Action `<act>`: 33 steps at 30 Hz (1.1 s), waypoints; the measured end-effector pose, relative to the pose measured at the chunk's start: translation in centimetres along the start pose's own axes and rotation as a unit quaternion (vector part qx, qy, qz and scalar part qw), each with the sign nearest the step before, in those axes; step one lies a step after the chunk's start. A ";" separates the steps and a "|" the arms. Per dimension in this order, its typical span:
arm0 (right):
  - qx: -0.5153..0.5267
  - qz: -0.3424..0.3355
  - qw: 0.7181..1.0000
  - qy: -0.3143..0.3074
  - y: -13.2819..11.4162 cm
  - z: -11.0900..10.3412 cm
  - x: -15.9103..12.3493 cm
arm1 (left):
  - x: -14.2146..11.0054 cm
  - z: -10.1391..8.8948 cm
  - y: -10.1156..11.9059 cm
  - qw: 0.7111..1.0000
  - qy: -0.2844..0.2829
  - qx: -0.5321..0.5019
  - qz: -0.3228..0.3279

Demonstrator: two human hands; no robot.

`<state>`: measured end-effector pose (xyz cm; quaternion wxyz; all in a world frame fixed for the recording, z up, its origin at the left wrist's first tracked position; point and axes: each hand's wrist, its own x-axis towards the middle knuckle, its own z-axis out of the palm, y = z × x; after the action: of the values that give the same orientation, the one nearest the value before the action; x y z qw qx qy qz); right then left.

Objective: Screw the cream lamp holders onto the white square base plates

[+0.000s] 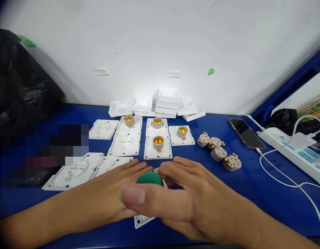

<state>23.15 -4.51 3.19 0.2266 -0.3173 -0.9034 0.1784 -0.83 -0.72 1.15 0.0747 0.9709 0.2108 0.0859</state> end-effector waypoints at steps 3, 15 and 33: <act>-0.003 -0.001 1.000 0.004 0.0 0.0 0.0 | 0.0 0.1 0.1 1.000 -0.001 -0.001 -0.009; 0.002 -0.004 1.000 0.010 0.0 0.1 0.1 | 0.3 -0.2 -0.2 0.998 -0.024 -0.052 -0.002; 0.008 -0.014 1.000 0.013 0.1 0.1 0.0 | 0.0 0.2 -0.1 0.999 -0.005 -0.034 -0.003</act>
<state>23.12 -4.49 3.03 0.2434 -0.3050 -0.9033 0.1783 -0.82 -0.63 0.95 0.1086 0.9676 0.2102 0.0882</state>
